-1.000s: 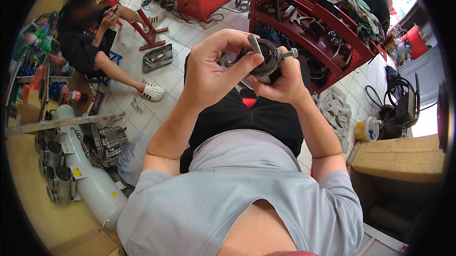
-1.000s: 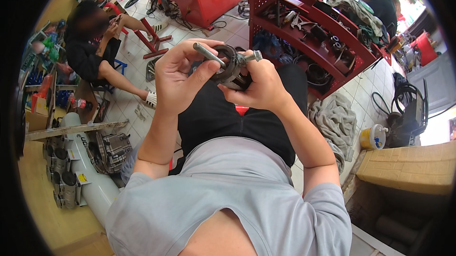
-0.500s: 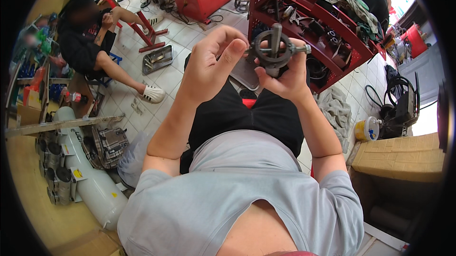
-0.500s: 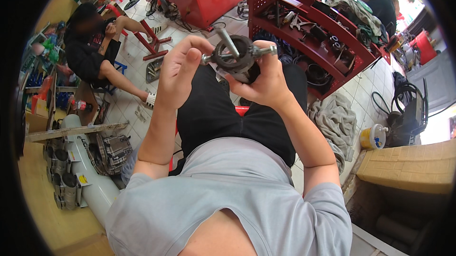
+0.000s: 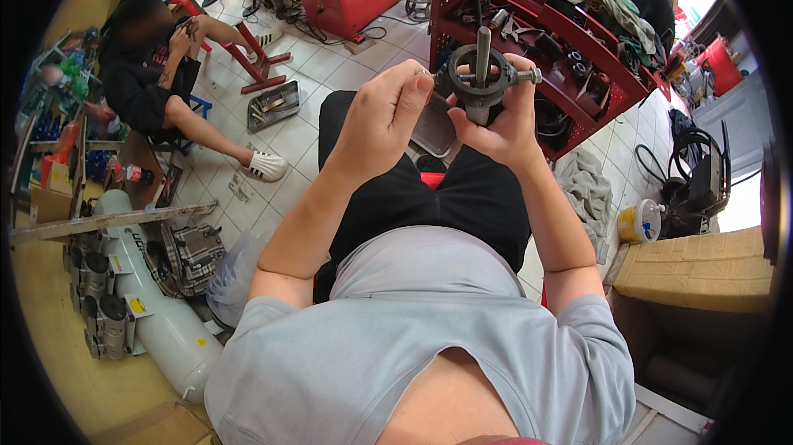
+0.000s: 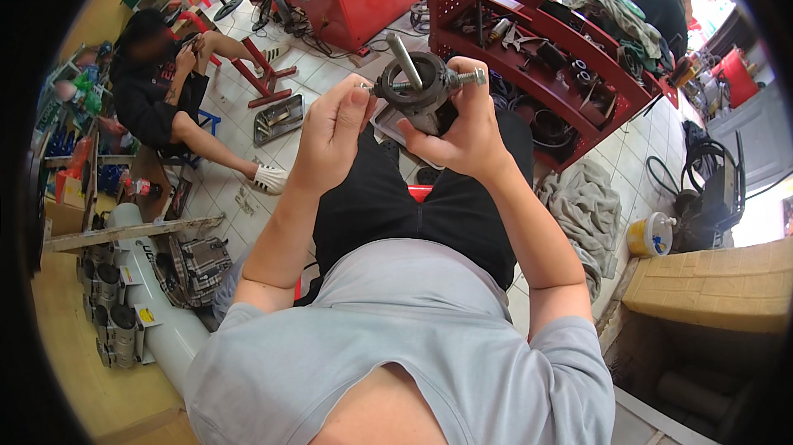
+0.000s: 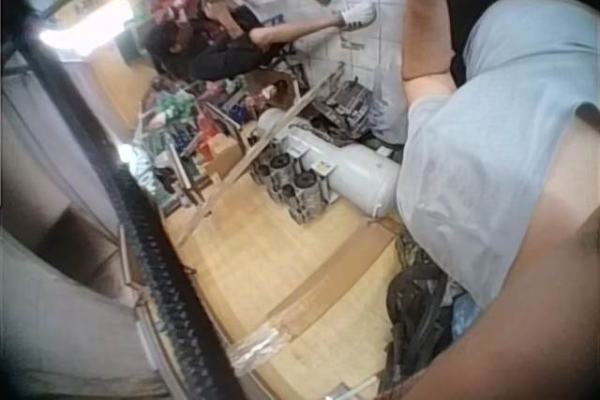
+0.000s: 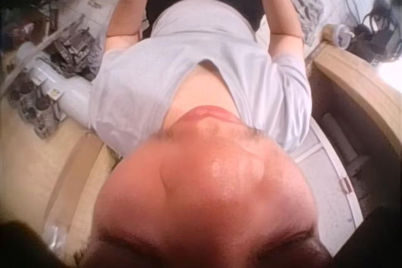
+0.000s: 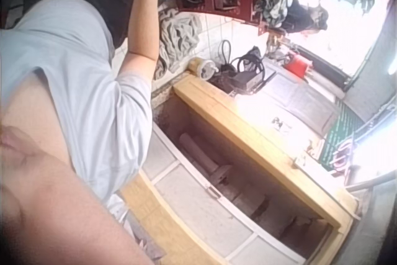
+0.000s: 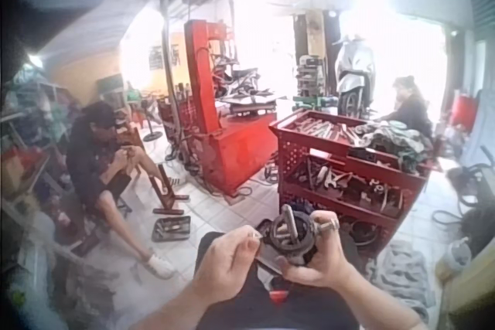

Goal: The person assembles a mechanical component, likely a brake caliper, by inserting and tightening bolts into a metal housing. They manipulate the bolts and housing with their hands, occasionally picking up additional small parts from a nearby tray.

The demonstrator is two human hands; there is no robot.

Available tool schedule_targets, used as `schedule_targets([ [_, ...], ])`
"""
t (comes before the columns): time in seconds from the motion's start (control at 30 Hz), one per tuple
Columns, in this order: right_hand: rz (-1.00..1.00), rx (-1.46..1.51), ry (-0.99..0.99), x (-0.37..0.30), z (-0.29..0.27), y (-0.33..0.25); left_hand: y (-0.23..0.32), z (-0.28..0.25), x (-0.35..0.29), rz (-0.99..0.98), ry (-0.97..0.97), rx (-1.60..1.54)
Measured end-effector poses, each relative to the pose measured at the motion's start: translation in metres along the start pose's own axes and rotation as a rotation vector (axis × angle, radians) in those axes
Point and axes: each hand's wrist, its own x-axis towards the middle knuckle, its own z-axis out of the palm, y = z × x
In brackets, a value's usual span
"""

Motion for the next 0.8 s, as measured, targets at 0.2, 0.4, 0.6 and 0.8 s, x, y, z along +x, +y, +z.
schedule_targets([
  [0.2, 0.052, 0.01, -0.021, 0.007, 0.005, -0.009, -0.023, 0.008, -0.001, -0.073, 0.011, -0.291],
  [0.4, 0.181, -0.188, -0.169, 0.007, 0.001, -0.012, -0.024, 0.017, -0.001, -0.038, 0.173, -0.044],
  [0.6, 0.288, 0.09, -0.1, 0.005, 0.011, -0.009, -0.022, 0.018, -0.001, 0.084, 0.243, 0.134],
  [0.8, 0.369, 0.218, -0.082, 0.007, 0.012, -0.011, -0.03, 0.018, 0.002, 0.089, 0.266, 0.184],
])
